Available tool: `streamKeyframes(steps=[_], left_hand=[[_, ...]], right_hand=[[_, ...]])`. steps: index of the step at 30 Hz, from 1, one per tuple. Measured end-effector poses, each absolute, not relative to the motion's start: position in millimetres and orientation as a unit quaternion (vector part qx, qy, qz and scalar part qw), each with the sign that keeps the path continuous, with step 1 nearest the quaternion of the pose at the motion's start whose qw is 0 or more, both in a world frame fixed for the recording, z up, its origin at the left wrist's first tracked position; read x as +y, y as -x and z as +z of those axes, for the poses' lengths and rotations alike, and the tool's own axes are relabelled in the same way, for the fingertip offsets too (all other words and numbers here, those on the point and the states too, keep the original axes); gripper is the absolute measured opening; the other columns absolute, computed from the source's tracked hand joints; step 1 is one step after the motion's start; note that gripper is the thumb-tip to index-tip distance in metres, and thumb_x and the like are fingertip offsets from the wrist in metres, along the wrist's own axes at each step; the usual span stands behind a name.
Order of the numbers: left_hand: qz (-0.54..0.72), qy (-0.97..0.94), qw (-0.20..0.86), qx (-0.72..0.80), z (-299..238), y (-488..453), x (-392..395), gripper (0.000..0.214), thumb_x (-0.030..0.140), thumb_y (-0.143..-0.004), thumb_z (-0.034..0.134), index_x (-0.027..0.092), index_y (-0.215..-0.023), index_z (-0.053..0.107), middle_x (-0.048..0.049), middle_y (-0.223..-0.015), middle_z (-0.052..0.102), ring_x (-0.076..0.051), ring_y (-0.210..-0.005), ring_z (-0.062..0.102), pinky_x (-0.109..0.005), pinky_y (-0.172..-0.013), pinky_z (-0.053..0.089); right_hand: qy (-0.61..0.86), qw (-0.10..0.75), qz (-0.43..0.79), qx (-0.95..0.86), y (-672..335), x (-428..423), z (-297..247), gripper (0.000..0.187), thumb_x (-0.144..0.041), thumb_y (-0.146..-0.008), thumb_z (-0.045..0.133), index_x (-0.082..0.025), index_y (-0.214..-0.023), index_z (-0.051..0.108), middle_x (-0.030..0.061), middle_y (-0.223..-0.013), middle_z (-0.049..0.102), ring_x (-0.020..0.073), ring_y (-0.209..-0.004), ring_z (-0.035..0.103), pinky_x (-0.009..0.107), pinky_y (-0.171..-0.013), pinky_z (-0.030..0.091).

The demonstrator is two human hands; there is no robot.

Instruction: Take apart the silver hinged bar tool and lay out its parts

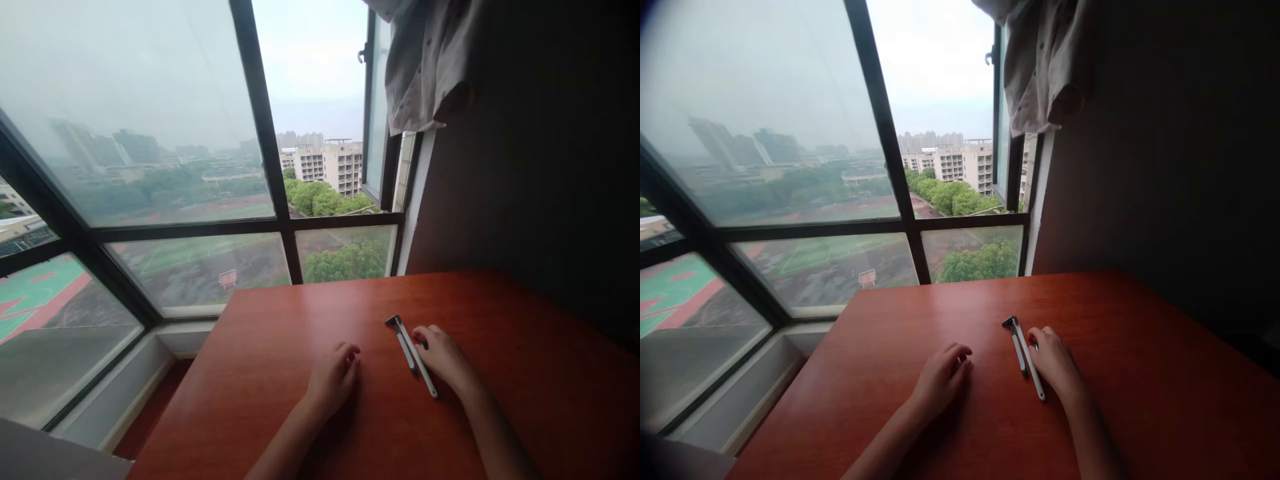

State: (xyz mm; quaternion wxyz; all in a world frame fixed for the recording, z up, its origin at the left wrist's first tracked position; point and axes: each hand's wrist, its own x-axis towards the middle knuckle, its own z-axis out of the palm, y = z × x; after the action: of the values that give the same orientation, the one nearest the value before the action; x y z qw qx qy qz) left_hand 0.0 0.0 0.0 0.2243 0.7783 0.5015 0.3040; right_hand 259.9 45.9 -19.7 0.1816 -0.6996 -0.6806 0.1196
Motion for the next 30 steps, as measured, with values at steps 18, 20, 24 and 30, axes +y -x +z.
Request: streamKeyframes(steps=[18,20,24,30], left_hand=[[0.225,-0.804,0.083,0.544,2.8,-3.9,-2.6,0.036,0.024,-0.085,0.049,0.023,-0.121,0.052,-0.0093,-0.119,0.055,-0.027,-0.108,0.049,-0.04,-0.092,0.036],[0.224,-0.801,0.076,0.55,2.5,-2.5,-1.5,0.036,0.024,-0.084,0.05,0.022,-0.12,0.052,-0.0096,-0.118,0.055,-0.027,-0.108,0.048,-0.04,-0.091,0.036],[0.224,-0.798,0.067,0.555,2.5,-2.6,-1.2,0.035,0.024,-0.083,0.051,0.023,-0.118,0.053,-0.0089,-0.116,0.054,-0.027,-0.106,0.049,-0.039,-0.089,0.037],[0.213,-0.787,0.053,0.576,2.0,-2.8,0.3,0.038,0.023,-0.081,0.05,0.023,-0.119,0.053,-0.0095,-0.115,0.055,-0.028,-0.104,0.049,-0.039,-0.085,0.036]], right_hand=[[0.575,0.133,0.151,-0.793,-146.4,30.8,-3.3,0.021,-0.011,-0.08,0.053,-0.019,-0.099,0.061,0.0078,-0.097,0.055,0.0158,-0.073,0.058,0.025,-0.064,0.038],[0.56,0.125,0.161,-0.803,-145.3,33.9,-1.6,0.022,-0.01,-0.08,0.053,-0.018,-0.1,0.06,0.0079,-0.099,0.055,0.0155,-0.074,0.058,0.025,-0.065,0.039],[0.516,0.195,0.187,-0.813,-153.1,38.6,-5.1,0.021,-0.008,-0.081,0.05,-0.018,-0.095,0.062,0.0075,-0.097,0.056,0.0173,-0.083,0.057,0.026,-0.075,0.042],[0.484,0.286,0.256,-0.787,-178.4,39.1,-10.9,0.02,-0.014,-0.079,0.056,-0.017,-0.098,0.062,0.0051,-0.092,0.056,0.0154,-0.075,0.056,0.026,-0.074,0.046]])
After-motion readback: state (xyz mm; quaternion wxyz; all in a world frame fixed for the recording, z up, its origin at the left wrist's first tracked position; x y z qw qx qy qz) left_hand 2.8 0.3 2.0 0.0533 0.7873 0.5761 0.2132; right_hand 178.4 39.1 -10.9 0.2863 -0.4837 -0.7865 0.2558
